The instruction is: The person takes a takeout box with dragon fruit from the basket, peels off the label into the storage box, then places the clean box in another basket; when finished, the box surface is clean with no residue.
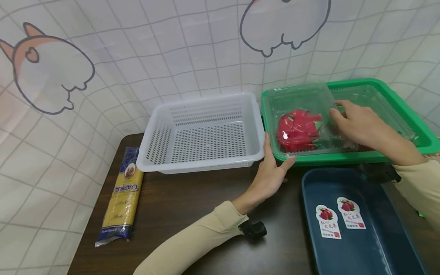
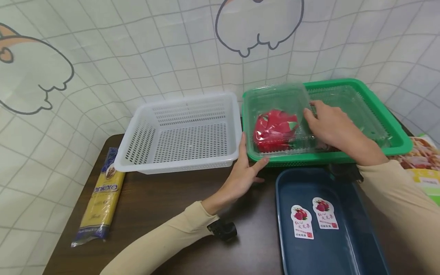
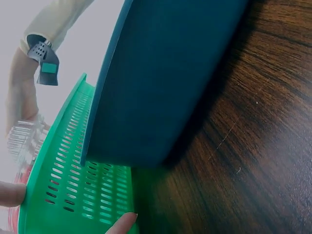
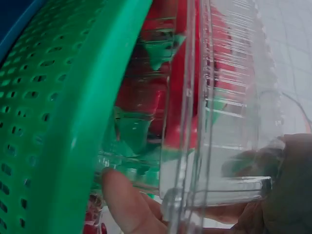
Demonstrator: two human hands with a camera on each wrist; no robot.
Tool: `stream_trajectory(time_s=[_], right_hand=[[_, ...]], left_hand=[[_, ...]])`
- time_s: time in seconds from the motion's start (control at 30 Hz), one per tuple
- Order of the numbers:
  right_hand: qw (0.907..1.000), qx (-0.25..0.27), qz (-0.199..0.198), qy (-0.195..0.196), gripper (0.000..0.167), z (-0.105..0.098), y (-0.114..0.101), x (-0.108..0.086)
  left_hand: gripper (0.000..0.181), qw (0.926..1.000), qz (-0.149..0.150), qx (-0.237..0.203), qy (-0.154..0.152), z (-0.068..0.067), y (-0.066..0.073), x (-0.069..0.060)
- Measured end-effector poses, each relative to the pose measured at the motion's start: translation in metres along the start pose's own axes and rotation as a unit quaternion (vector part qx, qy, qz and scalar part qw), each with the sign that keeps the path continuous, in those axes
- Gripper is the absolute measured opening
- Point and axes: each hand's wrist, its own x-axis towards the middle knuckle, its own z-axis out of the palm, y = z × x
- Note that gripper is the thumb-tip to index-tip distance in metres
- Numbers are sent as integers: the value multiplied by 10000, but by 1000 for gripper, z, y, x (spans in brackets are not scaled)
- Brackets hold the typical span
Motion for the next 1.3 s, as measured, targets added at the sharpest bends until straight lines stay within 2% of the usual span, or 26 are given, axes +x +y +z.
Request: stream_trajectory(time_s=[0.4,0.67,0.8,0.9,1.03,1.1,1.17,1.23,1.27,1.3], right_hand=[[9999,-134,23,-56,73,1,3,7],[9999,-111,73,-60,74,0,8,12],[10000,-35,54,-11,74,-2,11,14],[10000,77,-1,-24,74,-4,13,15],[9999,103,-62,-94,74,-7,13,13],[9999,56,-89,-52,74,-8,13,10],[9998,-9,-166,135,72,-7,11,5],[9984,-79,-312,460,66,-4,7,-1],[9969,-109,-389,677,62,-3,4,-4],[9947,-118,-484,905,59,-1,1,-7]], left_hand=[[97,9996,15,266,-132,-1,0,2],[97,9991,77,326,-275,-2,-2,10],[97,9980,118,554,-274,-2,-2,15],[95,9966,160,785,-187,-1,-1,13],[93,9940,-88,1075,-182,0,5,-4],[91,9917,-323,1196,-343,-3,9,-19],[86,9873,-422,1408,-610,-11,12,-36],[77,9809,-140,1660,-1001,-24,13,-54],[70,9757,138,1824,-1209,-33,13,-62],[61,9677,579,2017,-1396,-42,13,-69]])
